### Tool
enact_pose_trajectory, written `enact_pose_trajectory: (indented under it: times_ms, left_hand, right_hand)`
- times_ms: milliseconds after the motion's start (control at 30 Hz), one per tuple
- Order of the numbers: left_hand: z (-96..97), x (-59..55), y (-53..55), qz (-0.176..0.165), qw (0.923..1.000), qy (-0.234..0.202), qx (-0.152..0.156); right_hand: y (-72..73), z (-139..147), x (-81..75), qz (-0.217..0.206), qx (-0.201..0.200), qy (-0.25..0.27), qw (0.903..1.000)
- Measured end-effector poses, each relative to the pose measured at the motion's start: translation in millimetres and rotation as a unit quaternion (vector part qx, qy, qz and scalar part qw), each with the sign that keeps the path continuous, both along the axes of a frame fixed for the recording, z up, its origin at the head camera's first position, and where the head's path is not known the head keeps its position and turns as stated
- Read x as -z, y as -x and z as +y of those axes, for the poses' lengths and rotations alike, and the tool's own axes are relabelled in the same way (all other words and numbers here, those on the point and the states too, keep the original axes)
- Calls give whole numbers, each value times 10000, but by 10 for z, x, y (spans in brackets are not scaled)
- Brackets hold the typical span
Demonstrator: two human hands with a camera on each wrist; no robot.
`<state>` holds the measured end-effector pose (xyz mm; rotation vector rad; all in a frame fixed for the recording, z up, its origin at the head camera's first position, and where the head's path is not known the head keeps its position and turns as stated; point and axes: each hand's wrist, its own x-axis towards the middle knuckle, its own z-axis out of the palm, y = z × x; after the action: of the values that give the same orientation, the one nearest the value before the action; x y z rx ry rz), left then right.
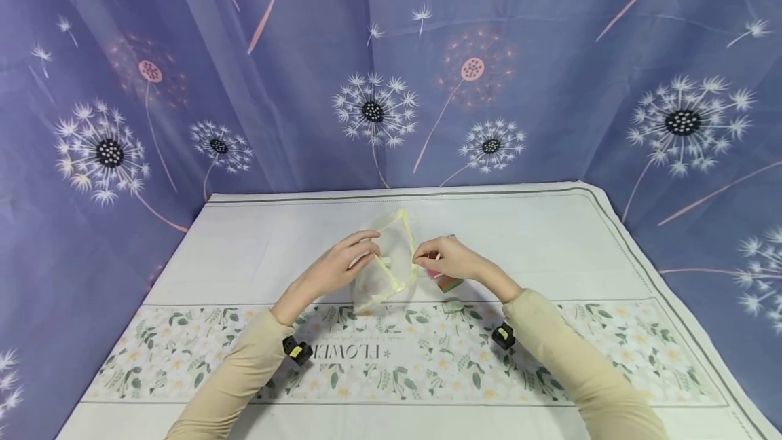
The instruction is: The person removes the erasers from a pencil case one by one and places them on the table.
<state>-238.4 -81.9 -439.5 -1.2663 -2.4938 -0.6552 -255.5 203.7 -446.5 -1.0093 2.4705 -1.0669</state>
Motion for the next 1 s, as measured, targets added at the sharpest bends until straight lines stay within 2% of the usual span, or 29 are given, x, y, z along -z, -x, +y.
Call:
enact_pose_trajectory:
  times_ms: [200,333,633,833,1000]
  left_hand:
    - [-9,28,-14,-177,9996,-46,226]
    - [-25,25,-26,-289,9995,-37,135]
    - [-6,-18,1,-102,9997,132,163]
    - [-10,-5,7,-117,9991,-52,407]
    - [-21,11,-1,-149,9990,-77,409]
  right_hand:
    - [-8,-125,45,-114,-140,-85,9998]
    - [0,-205,77,-134,-232,-201,9994]
    - [34,-375,89,-257,-411,-575,9972]
    - [81,-508,105,-132,-677,-718,9950]
    - [115,-592,109,-149,-850,-816,9929]
